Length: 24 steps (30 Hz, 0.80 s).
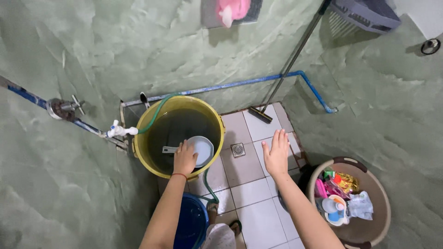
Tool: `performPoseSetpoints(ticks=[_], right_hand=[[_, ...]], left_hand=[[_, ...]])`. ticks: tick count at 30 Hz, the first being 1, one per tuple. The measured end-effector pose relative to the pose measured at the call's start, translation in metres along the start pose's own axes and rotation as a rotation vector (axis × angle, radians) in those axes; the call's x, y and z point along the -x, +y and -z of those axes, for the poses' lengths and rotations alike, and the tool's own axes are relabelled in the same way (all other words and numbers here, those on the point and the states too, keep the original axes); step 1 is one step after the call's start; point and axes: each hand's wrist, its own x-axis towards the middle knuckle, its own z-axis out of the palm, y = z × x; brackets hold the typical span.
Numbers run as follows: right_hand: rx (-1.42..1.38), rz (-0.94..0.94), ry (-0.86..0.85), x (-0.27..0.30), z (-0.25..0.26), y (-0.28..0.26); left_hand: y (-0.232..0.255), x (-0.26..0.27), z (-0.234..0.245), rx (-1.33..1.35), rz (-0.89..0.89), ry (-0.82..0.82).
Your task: Cleaning and organizing toiletries on corner shelves in a bathroom using water and a scrub brush.
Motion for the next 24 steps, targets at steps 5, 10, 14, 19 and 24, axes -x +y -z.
performPoseSetpoints(ticks=[5, 10, 14, 19, 24], right_hand=[[0.028, 0.017, 0.050, -0.009, -0.022, 0.004], [0.097, -0.026, 0.026, -0.026, -0.063, 0.025], [0.137, -0.059, 0.022, -0.038, -0.116, 0.052], [0.167, -0.159, -0.008, -0.063, -0.155, 0.097], [0.185, -0.275, 0.030, -0.060, -0.143, 0.121]], left_hand=[[-0.044, -0.012, -0.051, 0.036, 0.107, -0.036], [-0.067, -0.022, -0.111, 0.008, 0.313, -0.185], [-0.069, -0.054, -0.120, -0.065, 0.237, -0.212], [-0.099, -0.097, -0.140, -0.430, 0.481, -0.421], [-0.144, -0.066, -0.156, -0.520, 0.355, -0.419]])
